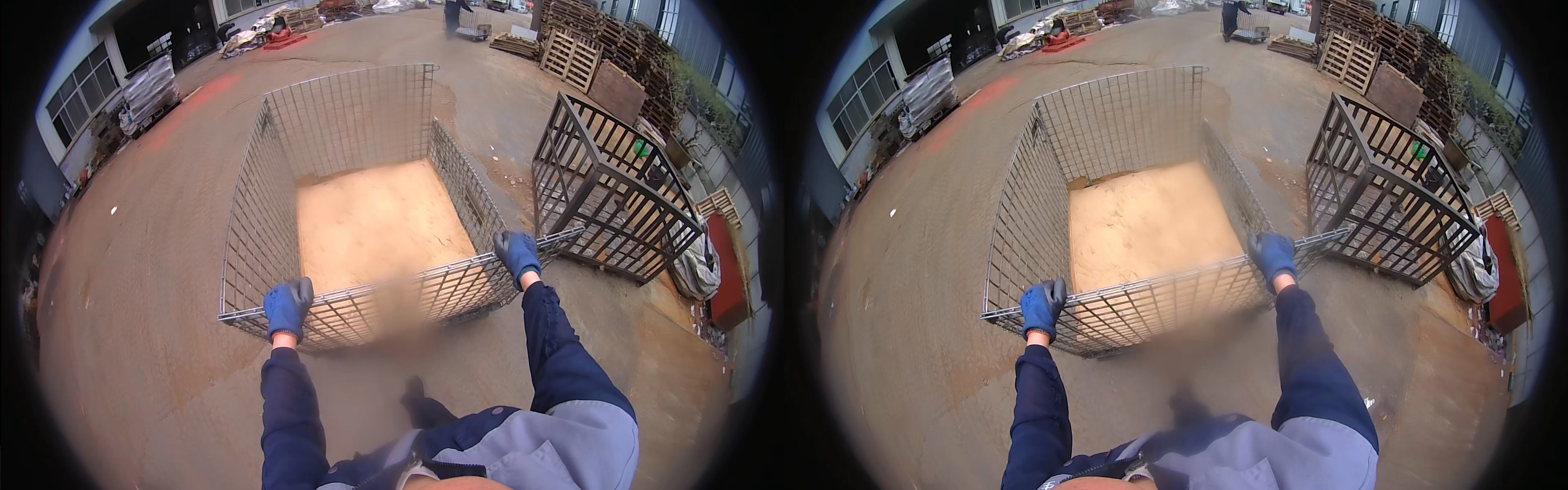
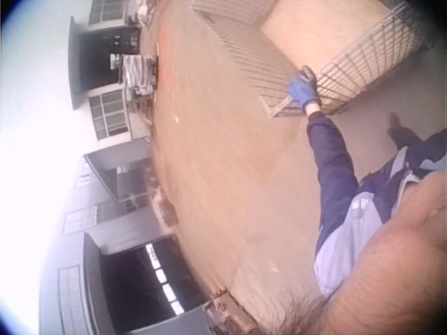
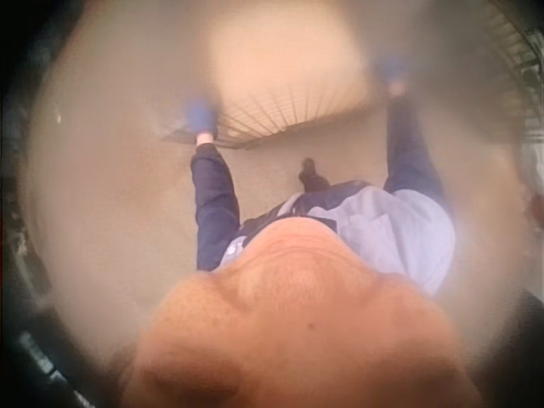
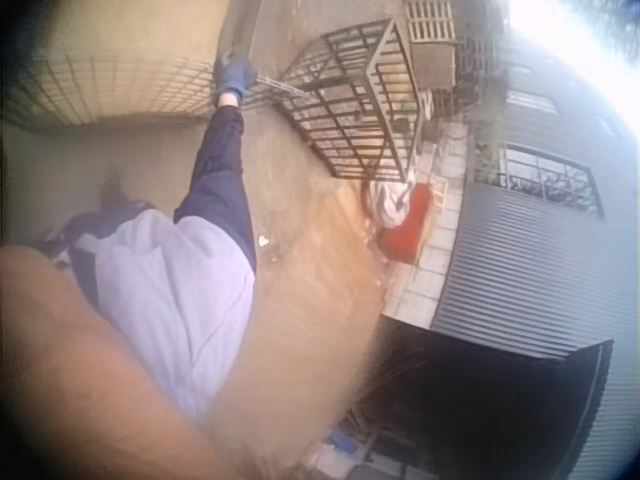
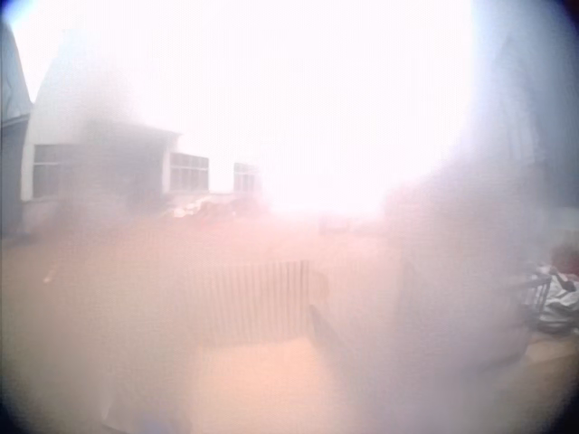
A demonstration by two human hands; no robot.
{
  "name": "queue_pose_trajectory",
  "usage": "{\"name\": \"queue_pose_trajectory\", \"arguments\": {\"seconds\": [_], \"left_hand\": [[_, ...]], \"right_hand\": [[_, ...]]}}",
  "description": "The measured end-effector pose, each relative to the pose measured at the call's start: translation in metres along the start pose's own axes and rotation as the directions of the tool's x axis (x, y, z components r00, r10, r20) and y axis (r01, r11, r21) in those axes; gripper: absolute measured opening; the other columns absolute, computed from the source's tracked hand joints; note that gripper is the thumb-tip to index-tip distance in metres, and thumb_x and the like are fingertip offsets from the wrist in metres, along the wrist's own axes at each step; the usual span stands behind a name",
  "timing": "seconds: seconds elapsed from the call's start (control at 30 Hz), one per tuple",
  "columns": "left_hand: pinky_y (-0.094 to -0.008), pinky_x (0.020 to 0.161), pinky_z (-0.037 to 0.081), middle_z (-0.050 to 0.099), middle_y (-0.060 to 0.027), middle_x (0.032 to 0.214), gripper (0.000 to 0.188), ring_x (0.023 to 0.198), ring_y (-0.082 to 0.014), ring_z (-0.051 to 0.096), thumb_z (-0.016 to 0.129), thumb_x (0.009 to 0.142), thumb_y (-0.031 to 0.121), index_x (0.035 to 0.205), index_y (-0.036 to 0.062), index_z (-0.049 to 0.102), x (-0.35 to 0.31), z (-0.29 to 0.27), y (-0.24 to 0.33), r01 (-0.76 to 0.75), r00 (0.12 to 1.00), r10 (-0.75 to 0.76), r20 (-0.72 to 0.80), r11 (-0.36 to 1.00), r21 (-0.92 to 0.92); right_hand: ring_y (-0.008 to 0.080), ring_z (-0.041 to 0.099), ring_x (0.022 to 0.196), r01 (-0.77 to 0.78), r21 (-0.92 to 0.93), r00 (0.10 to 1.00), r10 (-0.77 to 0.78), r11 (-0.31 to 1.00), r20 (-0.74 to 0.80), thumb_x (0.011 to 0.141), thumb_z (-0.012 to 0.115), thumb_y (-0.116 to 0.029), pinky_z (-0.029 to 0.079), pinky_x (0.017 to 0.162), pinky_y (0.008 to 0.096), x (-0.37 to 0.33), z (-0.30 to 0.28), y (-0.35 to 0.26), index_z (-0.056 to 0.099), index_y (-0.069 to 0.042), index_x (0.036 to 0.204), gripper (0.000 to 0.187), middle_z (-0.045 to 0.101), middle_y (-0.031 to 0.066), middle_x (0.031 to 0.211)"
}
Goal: The person pushes a large metal wire cage across a warehouse floor and then outside into a yard. They maintain a steady grip on the cage's front edge with both hands while walking forward.
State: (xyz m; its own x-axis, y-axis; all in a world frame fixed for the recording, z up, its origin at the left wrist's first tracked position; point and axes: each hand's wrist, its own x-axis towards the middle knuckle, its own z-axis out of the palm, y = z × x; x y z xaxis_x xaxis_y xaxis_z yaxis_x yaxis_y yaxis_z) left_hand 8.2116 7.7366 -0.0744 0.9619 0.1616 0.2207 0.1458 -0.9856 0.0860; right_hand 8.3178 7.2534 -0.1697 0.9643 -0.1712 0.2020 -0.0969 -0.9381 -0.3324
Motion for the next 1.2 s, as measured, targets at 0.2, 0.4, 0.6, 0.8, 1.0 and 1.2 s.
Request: {"name": "queue_pose_trajectory", "arguments": {"seconds": [0.2, 0.4, 0.6, 0.8, 1.0, 1.2], "left_hand": [[-0.0501, 0.075, 0.051, 0.068, -0.0247, 0.085, 0.049, 0.081, -0.0436, 0.067, 0.042, 0.093, 0.038, 0.080, 0.0022, 0.073, 0.145, 0.047, -0.027, -0.082, 0.995, 0.083, -0.063, 0.997, 0.016], [-0.0511, 0.072, 0.051, 0.067, -0.0246, 0.082, 0.044, 0.078, -0.0446, 0.065, 0.044, 0.092, 0.035, 0.079, 0.0025, 0.070, 0.291, 0.083, -0.041, 0.007, 1.000, -0.006, 0.024, 1.000, -0.023], [-0.0518, 0.069, 0.049, 0.067, -0.0230, 0.080, 0.041, 0.076, -0.0439, 0.064, 0.046, 0.093, 0.034, 0.074, 0.0040, 0.066, 0.443, 0.116, -0.062, -0.099, 0.988, 0.092, -0.125, 0.994, -0.048], [-0.0522, 0.070, 0.050, 0.066, -0.0249, 0.079, 0.045, 0.075, -0.0452, 0.064, 0.046, 0.092, 0.036, 0.074, 0.0020, 0.068, 0.604, 0.143, -0.058, -0.112, 0.994, 0.111, -0.020, 0.992, -0.052], [-0.0520, 0.077, 0.051, 0.065, -0.0279, 0.085, 0.049, 0.082, -0.0470, 0.065, 0.039, 0.090, 0.035, 0.078, 0.0004, 0.072, 0.762, 0.158, -0.044, -0.051, 0.995, 0.056, 0.088, 0.997, -0.058], [-0.0513, 0.074, 0.052, 0.065, -0.0269, 0.081, 0.045, 0.079, -0.0462, 0.065, 0.045, 0.090, 0.036, 0.078, 0.0025, 0.072, 0.914, 0.191, -0.053, -0.110, 0.994, 0.110, -0.011, 0.992, -0.060]], "right_hand": [[0.0401, 0.069, 0.079, 0.098, -0.024, 0.990, -0.100, 0.995, -0.104, 0.095, 0.048, -0.038, 0.050, 0.077, 0.0506, 0.129, 0.056, -0.048, 0.075, -0.006, 0.077, 0.045, 0.069, 0.0209, 0.080], [0.0400, 0.069, 0.081, 0.031, 0.020, 0.999, -0.031, 0.999, 0.007, 0.093, 0.050, -0.038, 0.051, 0.078, 0.0499, 0.254, 0.089, -0.103, 0.075, -0.006, 0.078, 0.043, 0.069, 0.0213, 0.079], [0.0368, 0.070, 0.081, 0.018, -0.038, 0.999, -0.019, 0.999, -0.034, 0.094, 0.045, -0.038, 0.048, 0.080, 0.0473, 0.380, 0.136, -0.148, 0.076, -0.008, 0.081, 0.045, 0.071, 0.0182, 0.081], [0.0385, 0.070, 0.082, -0.086, -0.073, 0.996, 0.086, 0.994, -0.008, 0.091, 0.048, -0.037, 0.050, 0.081, 0.0458, 0.513, 0.178, -0.178, 0.076, -0.008, 0.082, 0.041, 0.071, 0.0188, 0.084], [0.0387, 0.070, 0.088, -0.124, -0.054, 0.992, 0.125, 0.991, 0.025, 0.091, 0.048, -0.039, 0.052, 0.084, 0.0471, 0.650, 0.224, -0.211, 0.077, -0.009, 0.088, 0.042, 0.071, 0.0199, 0.089], [0.0393, 0.070, 0.084, -0.099, -0.061, 0.995, 0.099, 0.993, -0.008, 0.093, 0.045, -0.041, 0.053, 0.080, 0.0477, 0.780, 0.262, -0.249, 0.077, -0.008, 0.086, 0.046, 0.071, 0.0195, 0.085]]}}
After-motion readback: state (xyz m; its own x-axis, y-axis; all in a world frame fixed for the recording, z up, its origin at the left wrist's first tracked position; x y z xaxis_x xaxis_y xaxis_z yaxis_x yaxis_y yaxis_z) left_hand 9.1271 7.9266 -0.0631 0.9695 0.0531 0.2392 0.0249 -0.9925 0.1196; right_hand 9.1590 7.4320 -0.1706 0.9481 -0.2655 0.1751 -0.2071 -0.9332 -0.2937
